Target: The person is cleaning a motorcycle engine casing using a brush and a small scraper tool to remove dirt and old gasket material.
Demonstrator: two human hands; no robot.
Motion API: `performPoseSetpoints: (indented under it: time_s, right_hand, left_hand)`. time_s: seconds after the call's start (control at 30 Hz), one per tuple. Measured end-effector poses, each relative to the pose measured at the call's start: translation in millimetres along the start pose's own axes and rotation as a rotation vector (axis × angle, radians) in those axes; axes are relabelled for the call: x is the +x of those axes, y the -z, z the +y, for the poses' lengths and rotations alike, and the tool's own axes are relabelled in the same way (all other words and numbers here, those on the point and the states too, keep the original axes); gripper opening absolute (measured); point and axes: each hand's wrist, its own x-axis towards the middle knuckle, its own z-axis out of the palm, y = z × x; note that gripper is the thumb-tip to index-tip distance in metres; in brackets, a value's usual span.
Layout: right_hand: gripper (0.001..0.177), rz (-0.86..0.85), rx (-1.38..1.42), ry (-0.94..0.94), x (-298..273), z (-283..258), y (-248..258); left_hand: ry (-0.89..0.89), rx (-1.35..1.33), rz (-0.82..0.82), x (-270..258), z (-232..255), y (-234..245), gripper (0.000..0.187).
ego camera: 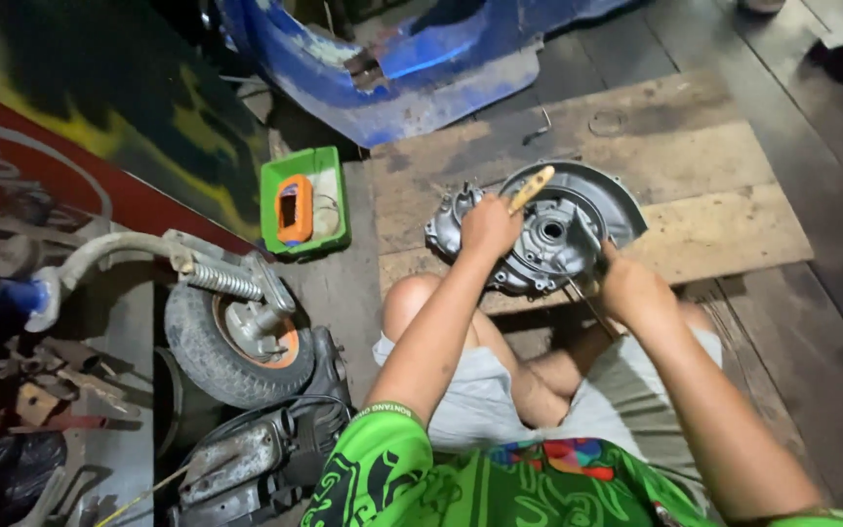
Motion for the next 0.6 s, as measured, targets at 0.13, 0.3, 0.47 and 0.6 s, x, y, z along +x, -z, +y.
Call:
performPoseSetpoints:
  time_s: [0.13, 0.3, 0.47, 0.6]
  right_hand:
    - [0.064, -0.022, -0.13, 0.046, 6, -1, -18]
    - [0.061, 0.124, -0.083, 0.086, 1, 11, -27]
    - [0.063, 0.148, -0.079, 0.044, 7, 10, -36]
    - [0.059, 0.286, -0.162, 0.157, 11, 30, -49]
  left_hand:
    - [-0.006, -0.051, 0.029, -1, -3, 5, 0.035]
    - [-0.052, -0.03, 0.048, -4, 1, 3, 0.032]
    - [-0.098, 0.017, 0.056, -4, 1, 0, 0.031]
    - [-0.126, 0.019, 0.04, -1, -2, -5, 0.032]
